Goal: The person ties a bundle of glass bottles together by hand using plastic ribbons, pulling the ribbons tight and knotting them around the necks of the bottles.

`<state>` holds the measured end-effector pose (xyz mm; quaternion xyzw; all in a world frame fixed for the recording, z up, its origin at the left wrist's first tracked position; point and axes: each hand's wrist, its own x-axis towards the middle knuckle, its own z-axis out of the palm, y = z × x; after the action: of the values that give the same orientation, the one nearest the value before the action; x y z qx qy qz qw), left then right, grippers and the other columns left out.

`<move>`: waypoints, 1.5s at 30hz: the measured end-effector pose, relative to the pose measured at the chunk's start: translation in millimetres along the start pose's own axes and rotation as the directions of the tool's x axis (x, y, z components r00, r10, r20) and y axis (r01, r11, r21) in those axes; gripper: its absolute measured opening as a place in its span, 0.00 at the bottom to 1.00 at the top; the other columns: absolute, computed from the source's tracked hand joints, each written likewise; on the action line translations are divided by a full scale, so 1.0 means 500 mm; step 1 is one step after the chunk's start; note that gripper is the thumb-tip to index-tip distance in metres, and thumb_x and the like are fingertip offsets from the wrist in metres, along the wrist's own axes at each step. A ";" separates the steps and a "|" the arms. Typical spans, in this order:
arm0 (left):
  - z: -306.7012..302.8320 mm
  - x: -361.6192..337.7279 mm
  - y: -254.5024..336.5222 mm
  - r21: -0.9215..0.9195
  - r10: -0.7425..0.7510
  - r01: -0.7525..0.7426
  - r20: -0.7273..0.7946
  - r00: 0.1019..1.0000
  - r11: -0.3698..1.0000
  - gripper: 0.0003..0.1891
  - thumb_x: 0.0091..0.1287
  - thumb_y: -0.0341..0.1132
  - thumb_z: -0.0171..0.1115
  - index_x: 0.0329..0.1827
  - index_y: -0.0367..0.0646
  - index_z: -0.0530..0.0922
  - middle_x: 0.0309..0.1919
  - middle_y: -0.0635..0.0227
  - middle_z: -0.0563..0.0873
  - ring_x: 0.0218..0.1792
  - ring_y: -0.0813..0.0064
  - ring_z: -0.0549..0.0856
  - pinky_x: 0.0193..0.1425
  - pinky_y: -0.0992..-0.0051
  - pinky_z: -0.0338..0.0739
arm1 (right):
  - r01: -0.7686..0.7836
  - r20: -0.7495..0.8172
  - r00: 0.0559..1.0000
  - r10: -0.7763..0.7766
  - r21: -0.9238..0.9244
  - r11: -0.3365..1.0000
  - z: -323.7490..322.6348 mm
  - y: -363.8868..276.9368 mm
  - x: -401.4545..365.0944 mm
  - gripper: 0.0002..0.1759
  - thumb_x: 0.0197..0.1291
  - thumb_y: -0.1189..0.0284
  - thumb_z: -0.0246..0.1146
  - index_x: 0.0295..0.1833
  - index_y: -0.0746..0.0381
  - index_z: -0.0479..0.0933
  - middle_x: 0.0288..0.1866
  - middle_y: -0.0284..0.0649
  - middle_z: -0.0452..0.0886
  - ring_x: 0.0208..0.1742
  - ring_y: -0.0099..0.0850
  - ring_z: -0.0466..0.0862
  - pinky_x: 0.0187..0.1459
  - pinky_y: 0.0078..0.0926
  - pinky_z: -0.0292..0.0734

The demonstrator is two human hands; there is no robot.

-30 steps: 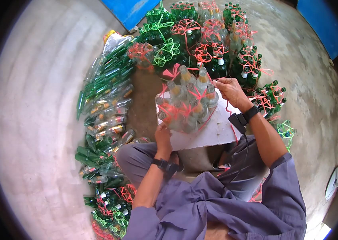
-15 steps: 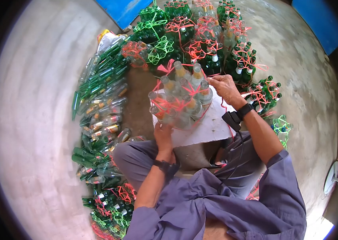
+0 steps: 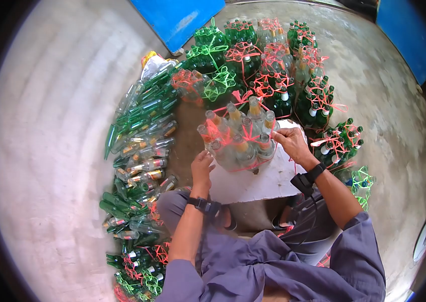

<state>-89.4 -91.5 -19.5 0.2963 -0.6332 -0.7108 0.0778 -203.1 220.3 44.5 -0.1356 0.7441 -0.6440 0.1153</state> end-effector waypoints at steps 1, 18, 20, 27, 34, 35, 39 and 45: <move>0.000 -0.005 0.000 -0.004 0.003 -0.003 -0.004 1.000 1.000 0.24 0.72 0.40 0.62 0.68 0.42 0.75 0.57 0.67 0.84 0.53 0.73 0.84 0.54 0.68 0.79 | 0.018 -0.017 1.000 -0.018 0.027 0.999 0.004 -0.007 -0.002 0.17 0.70 0.67 0.65 0.37 0.72 0.85 0.21 0.23 0.69 0.26 0.14 0.64 0.26 0.24 0.62; 0.047 -0.090 0.002 0.238 0.384 -0.399 0.109 0.917 0.885 0.23 0.67 0.32 0.67 0.64 0.37 0.79 0.59 0.57 0.87 0.61 0.67 0.84 0.66 0.71 0.74 | -0.115 -0.011 0.993 0.115 -0.007 0.993 0.000 0.010 -0.003 0.19 0.70 0.64 0.65 0.29 0.67 0.81 0.20 0.20 0.65 0.22 0.12 0.59 0.23 0.21 0.53; 0.044 -0.088 -0.006 0.238 0.386 -0.401 0.108 0.916 0.885 0.23 0.66 0.32 0.67 0.65 0.37 0.79 0.59 0.56 0.87 0.61 0.65 0.84 0.66 0.71 0.74 | -0.107 -0.005 0.994 0.108 0.067 0.992 0.003 0.009 -0.005 0.18 0.71 0.64 0.65 0.30 0.66 0.82 0.20 0.20 0.66 0.21 0.11 0.58 0.22 0.20 0.52; 0.047 -0.085 -0.034 0.269 0.403 -0.409 0.079 0.912 0.872 0.25 0.65 0.34 0.67 0.65 0.38 0.77 0.59 0.52 0.85 0.62 0.55 0.83 0.66 0.67 0.75 | -0.099 -0.037 0.994 0.103 0.080 0.992 0.012 0.010 -0.009 0.19 0.73 0.65 0.64 0.28 0.64 0.80 0.19 0.19 0.64 0.20 0.10 0.57 0.21 0.18 0.49; 0.037 -0.095 -0.012 0.266 0.359 -0.374 0.105 0.927 0.888 0.25 0.65 0.27 0.65 0.68 0.35 0.76 0.61 0.58 0.85 0.62 0.69 0.82 0.69 0.71 0.72 | -0.174 -0.040 0.981 0.189 0.242 0.955 0.021 0.003 -0.015 0.17 0.73 0.66 0.64 0.29 0.61 0.79 0.18 0.19 0.65 0.17 0.10 0.59 0.18 0.16 0.50; 0.036 -0.098 -0.009 0.269 0.362 -0.377 0.107 0.926 0.886 0.25 0.66 0.27 0.65 0.68 0.35 0.76 0.61 0.58 0.85 0.62 0.69 0.82 0.69 0.71 0.73 | -0.182 -0.041 0.979 0.199 0.266 0.947 0.020 0.004 -0.014 0.16 0.73 0.66 0.64 0.31 0.62 0.80 0.18 0.19 0.65 0.16 0.10 0.59 0.18 0.16 0.50; 0.037 -0.099 -0.016 0.257 0.369 -0.380 0.090 0.925 0.889 0.22 0.67 0.27 0.64 0.65 0.34 0.77 0.60 0.57 0.85 0.60 0.69 0.83 0.67 0.70 0.74 | -0.163 -0.018 0.984 0.175 0.276 0.947 0.015 0.013 -0.013 0.16 0.73 0.66 0.64 0.31 0.62 0.80 0.18 0.20 0.65 0.15 0.11 0.58 0.17 0.16 0.50; 0.025 -0.092 0.066 0.081 0.319 -0.322 0.047 0.947 0.943 0.18 0.69 0.25 0.61 0.61 0.31 0.78 0.56 0.57 0.86 0.59 0.71 0.84 0.64 0.72 0.76 | -0.161 -0.045 0.983 0.181 0.279 0.947 0.018 0.015 -0.015 0.16 0.74 0.66 0.64 0.32 0.63 0.80 0.18 0.20 0.65 0.16 0.11 0.58 0.17 0.16 0.50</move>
<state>-67.3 -64.9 27.0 0.1808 -0.7047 -0.6650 0.1689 -193.1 215.4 35.7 -0.0309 0.6603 -0.7326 0.1624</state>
